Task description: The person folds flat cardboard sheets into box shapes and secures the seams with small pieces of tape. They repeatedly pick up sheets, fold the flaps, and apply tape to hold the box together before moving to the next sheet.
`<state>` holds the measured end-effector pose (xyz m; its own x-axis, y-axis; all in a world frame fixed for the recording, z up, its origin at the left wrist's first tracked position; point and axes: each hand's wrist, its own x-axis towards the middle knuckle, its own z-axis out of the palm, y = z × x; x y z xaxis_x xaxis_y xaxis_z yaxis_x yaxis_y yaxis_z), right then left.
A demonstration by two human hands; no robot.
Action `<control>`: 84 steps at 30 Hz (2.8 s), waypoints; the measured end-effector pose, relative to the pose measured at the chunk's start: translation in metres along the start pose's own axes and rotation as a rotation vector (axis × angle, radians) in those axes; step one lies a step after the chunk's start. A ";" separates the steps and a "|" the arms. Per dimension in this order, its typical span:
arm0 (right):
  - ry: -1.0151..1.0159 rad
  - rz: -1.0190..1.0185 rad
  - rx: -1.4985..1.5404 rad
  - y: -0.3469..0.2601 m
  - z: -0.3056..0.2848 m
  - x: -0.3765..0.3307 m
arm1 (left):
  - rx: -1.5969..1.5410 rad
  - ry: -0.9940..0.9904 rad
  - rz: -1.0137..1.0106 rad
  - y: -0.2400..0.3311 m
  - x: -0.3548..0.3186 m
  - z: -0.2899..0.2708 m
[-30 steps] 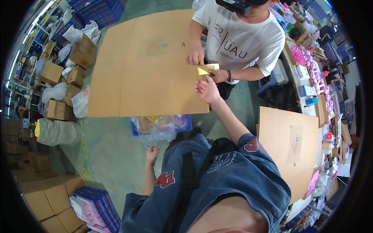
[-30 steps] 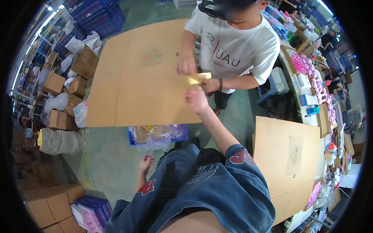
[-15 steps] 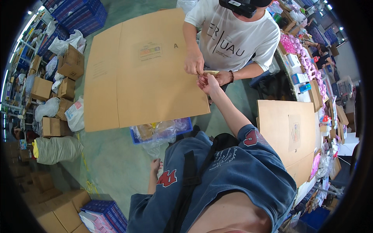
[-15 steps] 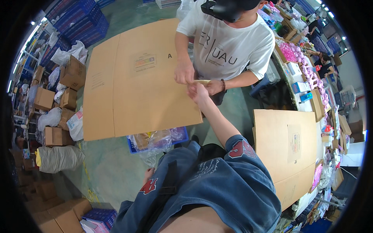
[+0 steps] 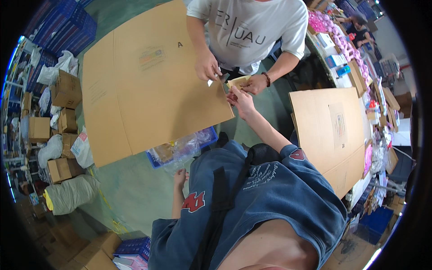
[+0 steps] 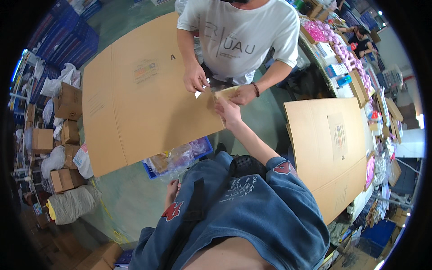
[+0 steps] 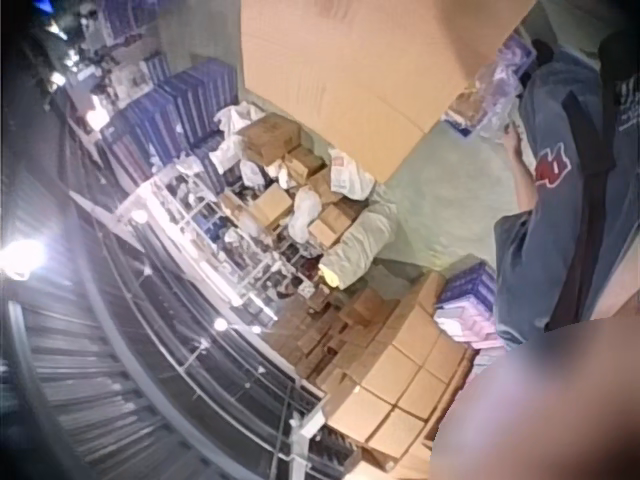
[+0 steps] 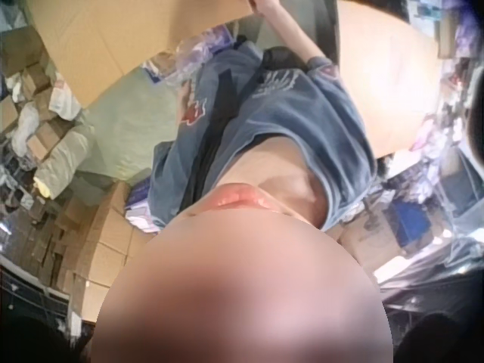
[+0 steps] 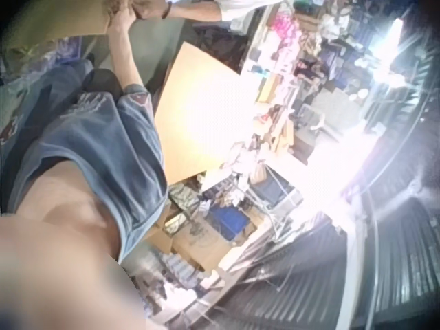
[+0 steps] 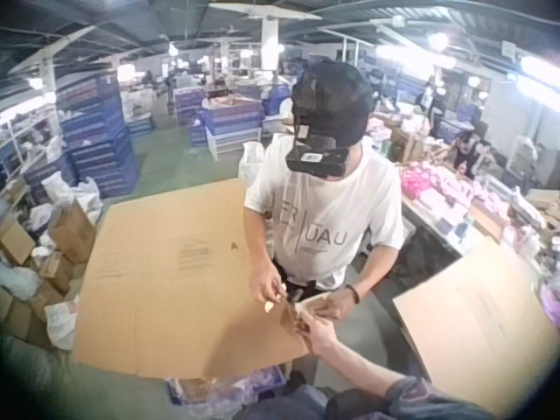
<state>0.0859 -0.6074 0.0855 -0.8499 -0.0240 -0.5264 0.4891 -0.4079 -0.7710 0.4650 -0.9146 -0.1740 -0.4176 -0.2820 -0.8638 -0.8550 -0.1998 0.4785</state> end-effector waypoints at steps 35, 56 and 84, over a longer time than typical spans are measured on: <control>-0.358 -0.356 -1.065 -0.096 -0.055 -0.243 | 0.520 -1.092 0.870 0.399 -0.309 0.200; 0.370 -0.607 -0.200 -0.147 -0.428 -0.319 | 0.604 -0.867 1.308 0.238 -0.384 0.568; 1.176 -0.019 -0.081 -0.115 -0.540 -0.532 | 1.144 -1.518 1.532 0.142 -0.395 0.798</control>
<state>0.5877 -0.0551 0.2612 -0.1744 0.8547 -0.4889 0.5254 -0.3392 -0.7804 0.2630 -0.0832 0.1098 -0.0319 0.9913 0.1280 0.5727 -0.0868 0.8152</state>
